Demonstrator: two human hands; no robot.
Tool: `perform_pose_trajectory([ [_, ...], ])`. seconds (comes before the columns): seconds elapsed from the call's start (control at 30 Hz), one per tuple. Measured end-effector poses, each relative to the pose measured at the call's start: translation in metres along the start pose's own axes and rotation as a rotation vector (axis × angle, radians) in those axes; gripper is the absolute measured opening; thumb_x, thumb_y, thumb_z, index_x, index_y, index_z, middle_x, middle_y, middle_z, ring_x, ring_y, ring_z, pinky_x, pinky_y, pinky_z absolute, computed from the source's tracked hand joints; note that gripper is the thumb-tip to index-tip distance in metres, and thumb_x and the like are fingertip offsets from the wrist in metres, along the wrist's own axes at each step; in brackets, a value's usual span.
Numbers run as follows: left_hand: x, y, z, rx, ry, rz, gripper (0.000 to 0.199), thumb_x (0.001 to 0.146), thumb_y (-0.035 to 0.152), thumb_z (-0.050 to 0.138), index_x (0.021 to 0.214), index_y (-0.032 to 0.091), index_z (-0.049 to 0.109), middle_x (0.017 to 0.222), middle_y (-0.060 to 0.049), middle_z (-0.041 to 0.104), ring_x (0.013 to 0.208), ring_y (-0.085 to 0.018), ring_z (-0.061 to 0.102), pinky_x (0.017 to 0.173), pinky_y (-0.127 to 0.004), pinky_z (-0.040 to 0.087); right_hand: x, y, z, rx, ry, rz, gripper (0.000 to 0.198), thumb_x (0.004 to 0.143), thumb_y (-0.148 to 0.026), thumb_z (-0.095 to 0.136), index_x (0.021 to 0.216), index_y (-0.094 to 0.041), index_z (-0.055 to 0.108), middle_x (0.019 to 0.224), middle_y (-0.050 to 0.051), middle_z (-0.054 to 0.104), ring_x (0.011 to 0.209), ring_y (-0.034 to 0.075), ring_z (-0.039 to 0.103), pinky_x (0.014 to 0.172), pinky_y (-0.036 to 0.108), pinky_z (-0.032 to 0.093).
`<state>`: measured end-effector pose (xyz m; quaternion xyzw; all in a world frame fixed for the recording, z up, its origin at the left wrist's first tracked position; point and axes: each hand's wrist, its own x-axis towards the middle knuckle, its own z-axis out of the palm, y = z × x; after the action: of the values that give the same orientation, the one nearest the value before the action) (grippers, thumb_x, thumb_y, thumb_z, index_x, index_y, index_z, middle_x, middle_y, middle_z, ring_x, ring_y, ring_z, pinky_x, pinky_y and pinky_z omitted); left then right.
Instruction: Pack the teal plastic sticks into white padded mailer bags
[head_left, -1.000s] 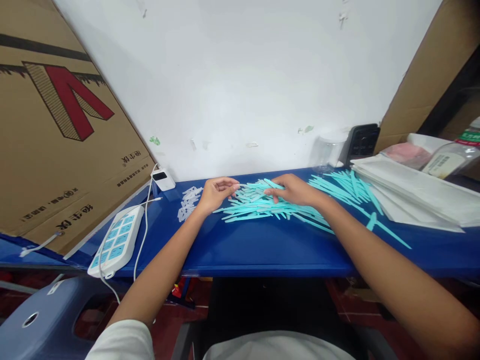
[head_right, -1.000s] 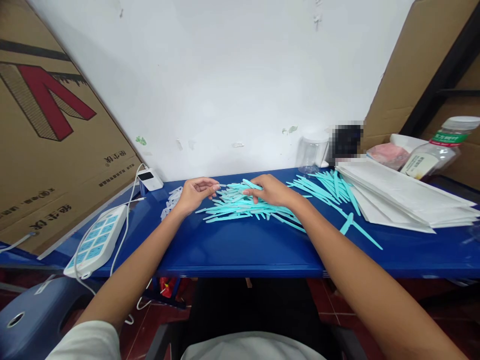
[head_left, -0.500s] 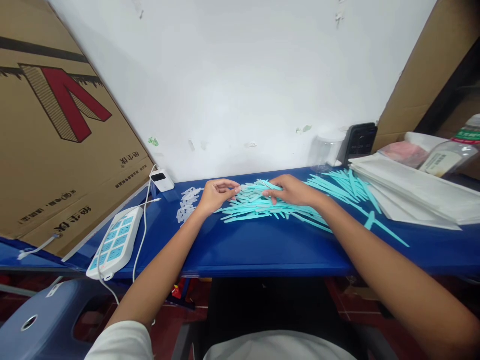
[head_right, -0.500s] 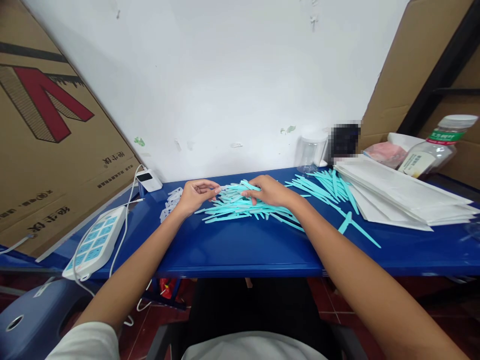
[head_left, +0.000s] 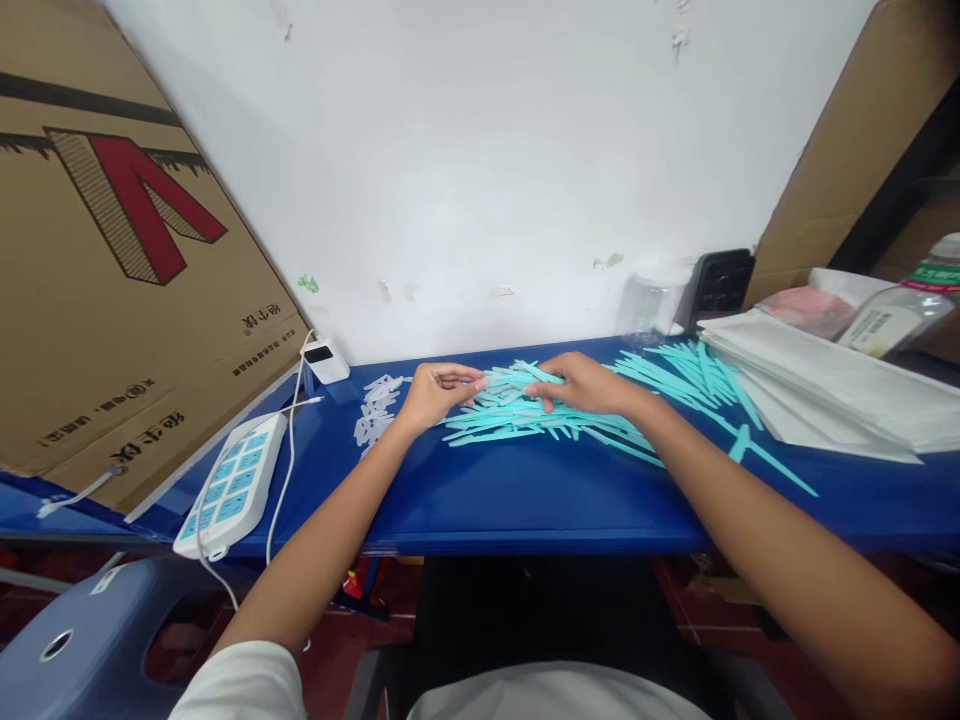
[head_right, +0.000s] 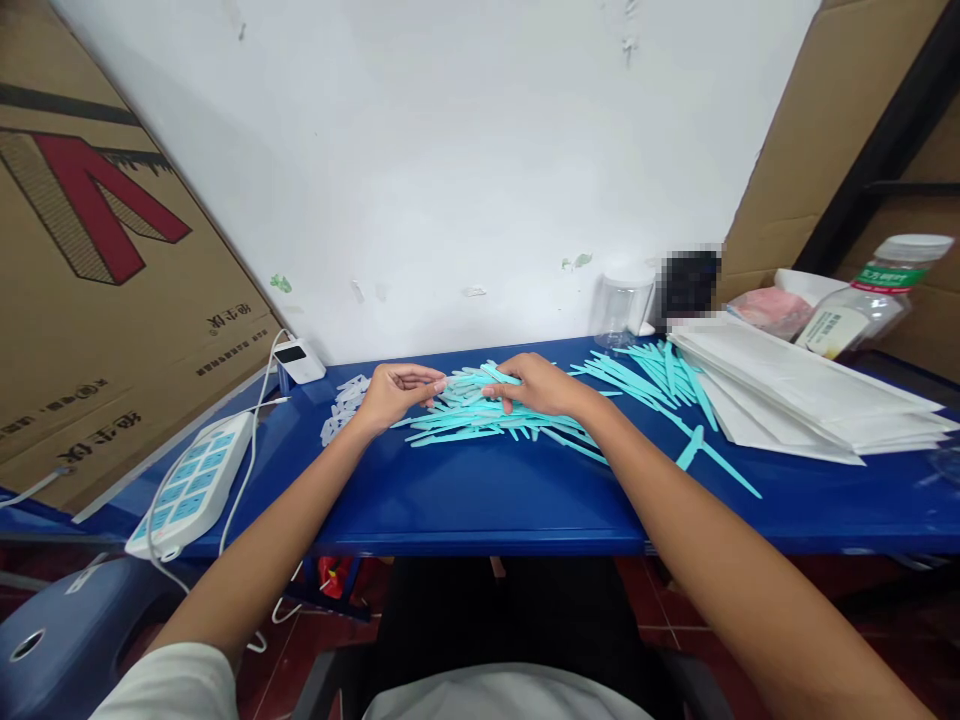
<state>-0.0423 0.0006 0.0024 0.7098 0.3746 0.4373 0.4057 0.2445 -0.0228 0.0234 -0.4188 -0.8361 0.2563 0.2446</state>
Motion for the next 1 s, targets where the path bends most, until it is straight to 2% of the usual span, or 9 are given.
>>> perform_pose_trajectory([
  [0.13,-0.003,0.001,0.007,-0.022,-0.035,-0.009,0.041,0.071,0.044,0.091,0.097,0.012,0.082,0.081,-0.009,0.079,0.058,-0.017,0.071,0.059,-0.029,0.062,0.002,-0.001,0.005,0.043,-0.037,-0.026,0.055,0.090,-0.066,0.060,0.069,-0.017,0.074,0.062,0.002,0.065,0.052,0.012,0.042,0.055,0.029,0.029],
  [0.3,-0.004,0.003,0.014,-0.004,-0.042,-0.012,0.042,0.071,0.045,0.091,0.096,0.012,0.083,0.078,-0.009,0.078,0.056,-0.017,0.070,0.054,-0.027,0.059,0.002,-0.004,0.009,0.060,-0.089,-0.031,0.056,0.091,-0.067,0.059,0.069,-0.017,0.071,0.062,0.002,0.066,0.053,0.013,0.043,0.055,0.029,0.030],
  [0.43,-0.002,0.003,0.010,-0.031,0.007,0.001,0.044,0.071,0.047,0.090,0.097,0.012,0.082,0.073,-0.008,0.077,0.054,-0.016,0.068,0.054,-0.029,0.059,0.000,-0.006,0.002,0.010,-0.038,-0.020,0.053,0.091,-0.066,0.059,0.072,-0.018,0.069,0.068,0.003,0.070,0.054,0.014,0.048,0.057,0.030,0.032],
  [0.63,0.002,0.006,-0.004,-0.031,0.126,0.018,0.046,0.070,0.047,0.091,0.099,0.013,0.082,0.071,-0.007,0.075,0.052,-0.014,0.064,0.051,-0.027,0.054,-0.002,-0.003,-0.009,0.001,0.092,0.015,0.056,0.093,-0.065,0.056,0.066,-0.018,0.069,0.066,0.004,0.067,0.061,0.017,0.054,0.064,0.030,0.038],
  [0.8,0.004,0.004,-0.006,-0.056,0.152,0.003,0.047,0.069,0.048,0.092,0.099,0.013,0.082,0.070,-0.006,0.074,0.051,-0.013,0.062,0.049,-0.026,0.050,0.000,0.001,-0.008,0.044,0.130,-0.007,0.051,0.096,-0.065,0.051,0.089,-0.019,0.072,0.083,0.005,0.072,0.077,0.022,0.063,0.074,0.032,0.043],
  [0.87,0.004,0.003,-0.006,-0.067,0.148,-0.005,0.046,0.069,0.046,0.092,0.099,0.013,0.082,0.070,-0.005,0.074,0.051,-0.013,0.062,0.049,-0.026,0.049,0.000,0.001,-0.007,0.055,0.147,-0.039,0.051,0.097,-0.065,0.052,0.091,-0.018,0.071,0.094,0.007,0.074,0.088,0.024,0.065,0.081,0.032,0.044],
  [1.0,0.005,0.001,-0.007,-0.105,0.153,-0.022,0.045,0.069,0.043,0.093,0.099,0.012,0.081,0.074,-0.006,0.074,0.051,-0.012,0.062,0.049,-0.025,0.047,-0.001,0.000,-0.008,0.100,0.160,-0.043,0.050,0.097,-0.065,0.052,0.097,-0.018,0.069,0.100,0.009,0.074,0.095,0.027,0.066,0.084,0.033,0.046],
])
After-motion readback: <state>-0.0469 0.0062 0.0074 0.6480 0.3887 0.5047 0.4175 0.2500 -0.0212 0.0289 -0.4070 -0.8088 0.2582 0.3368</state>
